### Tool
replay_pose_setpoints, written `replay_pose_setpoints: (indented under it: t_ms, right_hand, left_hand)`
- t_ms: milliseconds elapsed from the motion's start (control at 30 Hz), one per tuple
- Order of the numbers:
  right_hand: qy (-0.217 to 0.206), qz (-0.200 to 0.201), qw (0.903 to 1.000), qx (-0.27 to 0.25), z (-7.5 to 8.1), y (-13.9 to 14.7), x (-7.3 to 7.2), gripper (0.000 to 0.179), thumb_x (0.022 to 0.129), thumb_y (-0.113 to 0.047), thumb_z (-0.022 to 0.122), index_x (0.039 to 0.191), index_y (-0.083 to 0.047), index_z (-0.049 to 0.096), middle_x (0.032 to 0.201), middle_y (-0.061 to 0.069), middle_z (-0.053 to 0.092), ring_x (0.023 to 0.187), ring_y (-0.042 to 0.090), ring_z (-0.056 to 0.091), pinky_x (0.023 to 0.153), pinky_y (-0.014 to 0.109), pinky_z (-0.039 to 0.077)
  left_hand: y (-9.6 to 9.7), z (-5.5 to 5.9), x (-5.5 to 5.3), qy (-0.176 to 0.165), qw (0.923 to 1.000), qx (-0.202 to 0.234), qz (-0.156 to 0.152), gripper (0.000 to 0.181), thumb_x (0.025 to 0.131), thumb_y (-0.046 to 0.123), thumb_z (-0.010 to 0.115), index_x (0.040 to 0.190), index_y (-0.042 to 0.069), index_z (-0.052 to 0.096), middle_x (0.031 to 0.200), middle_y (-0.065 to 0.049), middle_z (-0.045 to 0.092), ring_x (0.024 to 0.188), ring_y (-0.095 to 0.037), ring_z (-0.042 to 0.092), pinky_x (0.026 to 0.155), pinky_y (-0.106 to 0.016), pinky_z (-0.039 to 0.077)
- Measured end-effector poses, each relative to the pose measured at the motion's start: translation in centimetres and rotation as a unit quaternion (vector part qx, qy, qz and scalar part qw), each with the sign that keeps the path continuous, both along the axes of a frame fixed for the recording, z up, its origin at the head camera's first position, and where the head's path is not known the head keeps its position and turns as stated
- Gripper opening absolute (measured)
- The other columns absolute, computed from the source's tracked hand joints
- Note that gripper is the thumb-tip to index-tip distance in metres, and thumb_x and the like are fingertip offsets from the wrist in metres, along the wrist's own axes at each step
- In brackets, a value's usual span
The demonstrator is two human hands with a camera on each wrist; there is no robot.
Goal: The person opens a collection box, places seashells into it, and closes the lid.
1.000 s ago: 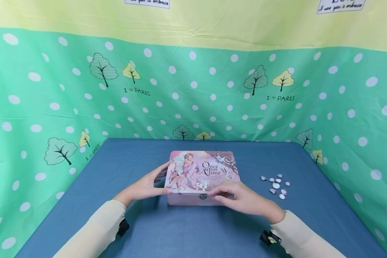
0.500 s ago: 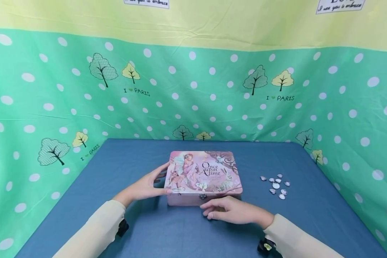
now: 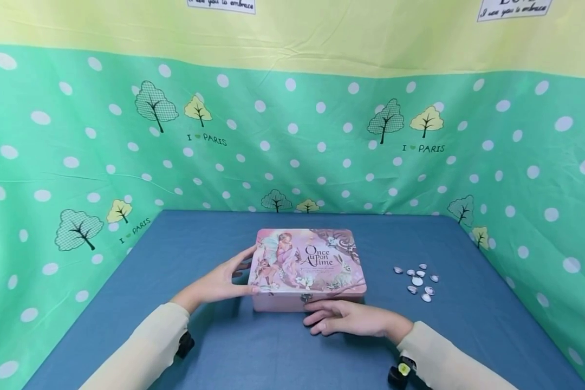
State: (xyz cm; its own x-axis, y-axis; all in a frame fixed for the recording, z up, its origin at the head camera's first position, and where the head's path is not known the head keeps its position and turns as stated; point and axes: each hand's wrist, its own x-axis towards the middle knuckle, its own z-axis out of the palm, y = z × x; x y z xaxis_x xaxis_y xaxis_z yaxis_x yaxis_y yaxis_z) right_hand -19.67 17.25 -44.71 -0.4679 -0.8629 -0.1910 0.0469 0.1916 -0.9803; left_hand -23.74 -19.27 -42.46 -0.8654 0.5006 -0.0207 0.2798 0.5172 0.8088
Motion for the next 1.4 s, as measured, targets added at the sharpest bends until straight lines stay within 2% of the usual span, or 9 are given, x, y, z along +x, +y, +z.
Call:
replay_pose_setpoints:
  t_ms: [300, 667, 833, 1033, 1200, 1400]
  right_hand:
    - [-0.025, 0.006, 0.9994, -0.025, -0.3, 0.0, -0.1, 0.057, 0.109, -0.014, 0.046, 0.157, 0.004, 0.022, 0.146, 0.021, 0.050, 0.129, 0.029, 0.055, 0.103, 0.036, 0.045]
    - [-0.048, 0.006, 0.9980, -0.041, -0.5, 0.0, 0.1, 0.055, 0.110, -0.014, 0.042, 0.158, 0.002, 0.021, 0.148, 0.023, 0.046, 0.130, 0.032, 0.053, 0.104, 0.039, 0.044]
    - [-0.045, -0.006, 0.9983, -0.037, -0.6, -0.1, 0.1, 0.051, 0.110, -0.016, 0.042, 0.155, 0.003, 0.028, 0.146, 0.021, 0.049, 0.128, 0.030, 0.055, 0.103, 0.039, 0.046]
    - [-0.049, -0.033, 0.9975, -0.039, -0.8, -0.7, 0.0, 0.046, 0.111, -0.023, 0.041, 0.142, 0.010, 0.044, 0.135, 0.022, 0.058, 0.121, 0.029, 0.060, 0.099, 0.038, 0.049]
    - [-0.050, -0.051, 0.9966, -0.040, -0.7, -1.5, -0.1, 0.047, 0.111, -0.027, 0.039, 0.136, 0.013, 0.048, 0.128, 0.024, 0.062, 0.116, 0.029, 0.064, 0.095, 0.037, 0.051]
    - [-0.010, -0.073, 0.9970, -0.026, -0.1, -2.4, 0.3, 0.047, 0.110, -0.028, 0.042, 0.133, 0.011, 0.053, 0.119, 0.024, 0.066, 0.106, 0.027, 0.068, 0.090, 0.037, 0.054]
  left_hand:
    - [0.0, 0.2, -0.1, -0.007, 1.0000, 0.001, 0.001, 0.102, 0.085, 0.043, 0.080, 0.162, 0.029, 0.014, 0.164, -0.007, 0.020, 0.145, -0.033, 0.032, 0.111, -0.056, 0.033]
    - [-0.1, 0.2, -0.2, -0.006, 1.0000, 0.006, -0.002, 0.102, 0.086, 0.043, 0.079, 0.162, 0.028, 0.014, 0.164, -0.006, 0.020, 0.145, -0.032, 0.032, 0.111, -0.056, 0.032]
    - [-0.1, 0.1, -0.2, -0.003, 1.0000, 0.006, -0.004, 0.102, 0.086, 0.043, 0.079, 0.162, 0.029, 0.014, 0.164, -0.006, 0.020, 0.144, -0.033, 0.033, 0.111, -0.056, 0.032]
    - [-0.2, 0.1, -0.2, -0.001, 1.0000, 0.006, -0.005, 0.102, 0.085, 0.043, 0.080, 0.162, 0.028, 0.014, 0.164, -0.006, 0.020, 0.144, -0.033, 0.033, 0.111, -0.055, 0.032]
    - [-0.2, 0.2, -0.2, -0.004, 0.9999, 0.009, -0.007, 0.102, 0.086, 0.042, 0.080, 0.162, 0.028, 0.014, 0.164, -0.006, 0.020, 0.144, -0.033, 0.033, 0.111, -0.056, 0.032]
    - [-0.2, 0.2, -0.1, 0.002, 1.0000, 0.004, -0.007, 0.103, 0.086, 0.043, 0.080, 0.163, 0.027, 0.014, 0.165, -0.007, 0.019, 0.145, -0.033, 0.031, 0.111, -0.058, 0.031]
